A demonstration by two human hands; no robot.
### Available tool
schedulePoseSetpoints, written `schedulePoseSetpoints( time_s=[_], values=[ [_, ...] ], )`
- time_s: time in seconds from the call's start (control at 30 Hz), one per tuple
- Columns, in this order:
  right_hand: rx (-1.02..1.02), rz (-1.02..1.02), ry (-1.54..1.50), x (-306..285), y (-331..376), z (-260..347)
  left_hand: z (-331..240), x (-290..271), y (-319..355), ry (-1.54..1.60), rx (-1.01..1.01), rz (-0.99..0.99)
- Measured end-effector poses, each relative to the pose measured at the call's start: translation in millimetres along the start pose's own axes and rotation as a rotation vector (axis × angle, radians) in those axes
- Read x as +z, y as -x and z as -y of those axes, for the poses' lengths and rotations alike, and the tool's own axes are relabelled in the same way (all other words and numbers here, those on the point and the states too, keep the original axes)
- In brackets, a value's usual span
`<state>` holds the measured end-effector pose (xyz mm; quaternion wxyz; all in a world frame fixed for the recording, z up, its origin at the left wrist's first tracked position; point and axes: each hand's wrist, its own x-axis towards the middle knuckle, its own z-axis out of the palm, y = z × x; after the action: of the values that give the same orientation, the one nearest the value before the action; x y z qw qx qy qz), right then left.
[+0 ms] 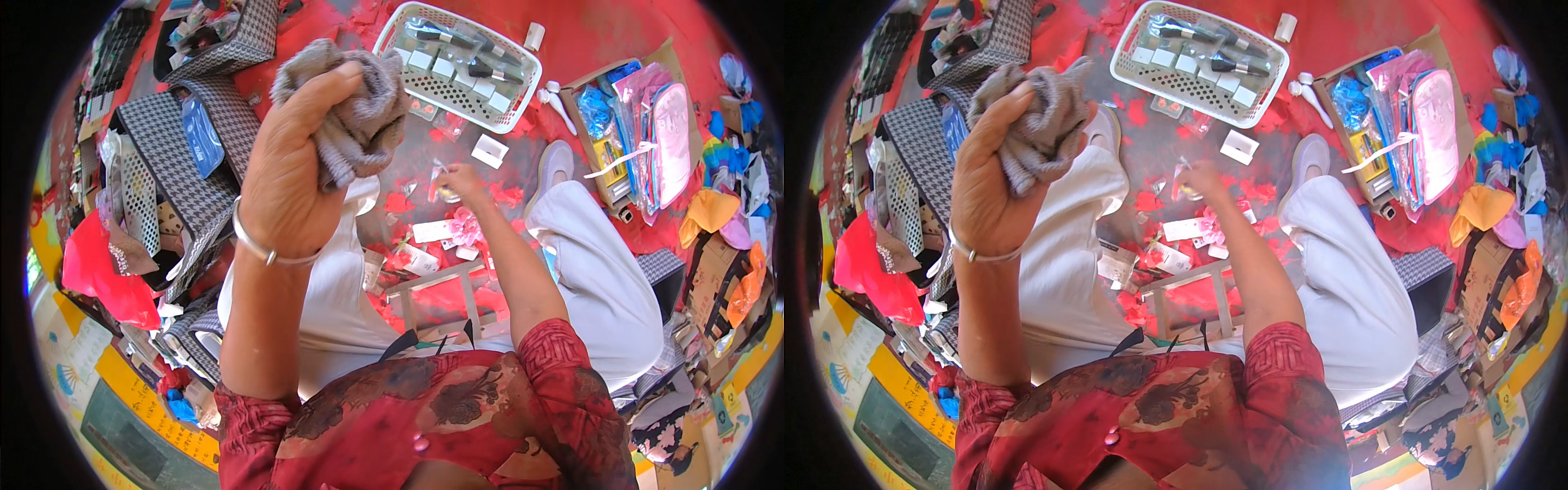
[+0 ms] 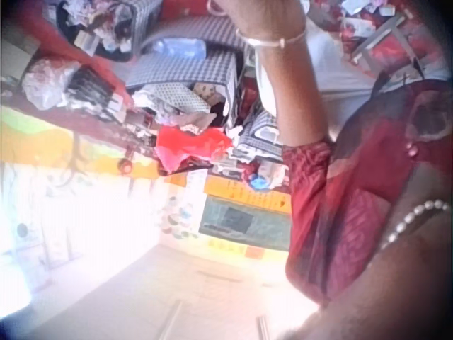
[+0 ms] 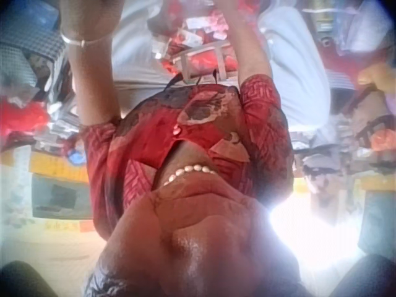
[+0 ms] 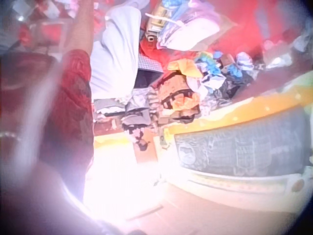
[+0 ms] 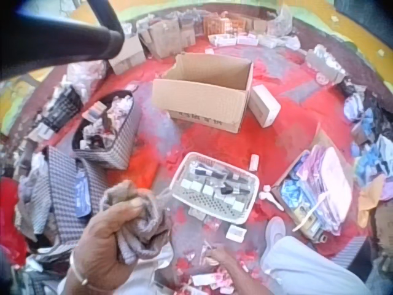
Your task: The person sits on the floor and wipes various small items with a cloth, including a blue box, a small white box, a white plastic basket, and a white massager. The person places the cleaned items into the basket.
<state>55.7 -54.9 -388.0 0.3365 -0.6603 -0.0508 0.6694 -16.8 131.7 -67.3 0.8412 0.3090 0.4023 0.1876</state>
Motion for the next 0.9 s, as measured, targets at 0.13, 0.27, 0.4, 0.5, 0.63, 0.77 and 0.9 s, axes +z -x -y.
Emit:
schedulePoseSetpoints(
  time_s=[0.13,0.27,0.4,0.5,0.63,0.77,0.9],
  values=[
    [-0.16,0.159,-0.633,-42.4,35.9,42.0,-4.3,0.7,-8.2,-0.078,-0.002,0.133],
    [-0.32,0.288,-0.673,-68.0,85.5,94.5,-3.9,4.3,-12.4,-0.182,-0.104,0.205],
    [-0.5,0.361,-0.548,-87.4,144.2,161.9,-0.5,9.3,-12.6,-0.126,-0.182,0.235],
    [-0.633,0.433,-0.446,-98.6,200.2,204.3,2.6,15.2,-9.8,-0.319,-0.122,0.286],
    [-0.679,0.321,-0.358,-93.0,262.0,225.5,10.7,32.0,-6.5,-0.546,-0.106,0.414],
    [-0.613,0.031,-0.356,-72.5,281.0,225.9,18.6,43.7,1.8,-0.673,-0.048,0.741],
    [-0.564,-0.137,-0.253,-56.2,279.6,230.6,29.0,52.4,1.2,-0.811,0.006,0.71]
  ],
)
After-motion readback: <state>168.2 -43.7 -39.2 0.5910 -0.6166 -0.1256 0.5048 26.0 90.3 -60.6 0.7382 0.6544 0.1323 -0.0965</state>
